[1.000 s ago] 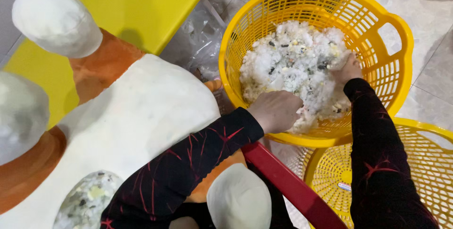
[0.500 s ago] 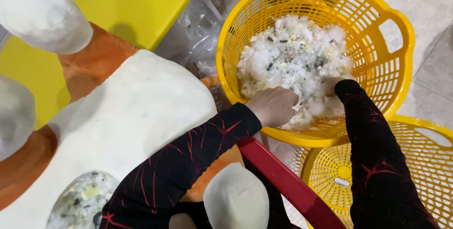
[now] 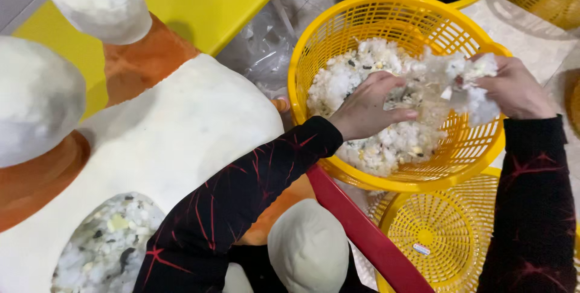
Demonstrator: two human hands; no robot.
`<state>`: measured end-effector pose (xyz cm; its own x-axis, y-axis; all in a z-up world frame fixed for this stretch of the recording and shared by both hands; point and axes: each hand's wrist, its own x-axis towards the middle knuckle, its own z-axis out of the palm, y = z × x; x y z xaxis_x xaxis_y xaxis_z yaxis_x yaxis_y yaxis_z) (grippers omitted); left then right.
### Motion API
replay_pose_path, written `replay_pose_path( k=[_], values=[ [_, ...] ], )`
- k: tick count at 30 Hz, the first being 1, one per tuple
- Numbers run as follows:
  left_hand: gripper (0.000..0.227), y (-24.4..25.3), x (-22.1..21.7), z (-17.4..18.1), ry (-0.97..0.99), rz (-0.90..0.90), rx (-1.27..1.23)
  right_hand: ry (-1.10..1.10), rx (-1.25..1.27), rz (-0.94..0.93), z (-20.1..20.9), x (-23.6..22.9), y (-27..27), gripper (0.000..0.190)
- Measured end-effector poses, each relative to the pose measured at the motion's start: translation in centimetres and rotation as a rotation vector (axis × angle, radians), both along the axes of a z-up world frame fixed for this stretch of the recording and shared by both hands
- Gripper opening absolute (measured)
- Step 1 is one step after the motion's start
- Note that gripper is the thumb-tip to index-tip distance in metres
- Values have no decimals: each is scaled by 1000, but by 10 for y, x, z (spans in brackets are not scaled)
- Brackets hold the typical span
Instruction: The person repeatedly scoops white stuffing from a yellow basket and packs it into the open cavity of a large plush toy. They use both hands to push and distribute the stuffing inside the toy's body throughout the clip.
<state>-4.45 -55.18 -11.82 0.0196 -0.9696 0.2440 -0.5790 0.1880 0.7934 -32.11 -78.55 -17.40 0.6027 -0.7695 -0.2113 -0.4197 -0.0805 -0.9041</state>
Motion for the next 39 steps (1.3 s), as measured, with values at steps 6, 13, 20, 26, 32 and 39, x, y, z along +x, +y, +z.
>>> replay_pose_path(
  k=[6,13,20,26,32,39],
  values=[
    [114,-29,28,45,311,146,38,-268,164,249,88,35,-5,42],
    [114,63,75,145,651,-41,-55,-294,53,630,198,168,98,36],
    [80,319,121,237,257,361,-109,-454,-213,1242,271,304,287,45],
    [58,441,106,240,-329,793,80,-771,-472,1393,220,383,447,35],
    [53,481,116,191,-464,752,98,-527,-781,1463,190,384,490,62],
    [59,496,130,176,-767,620,14,-326,-855,1406,220,333,436,74]
  ],
)
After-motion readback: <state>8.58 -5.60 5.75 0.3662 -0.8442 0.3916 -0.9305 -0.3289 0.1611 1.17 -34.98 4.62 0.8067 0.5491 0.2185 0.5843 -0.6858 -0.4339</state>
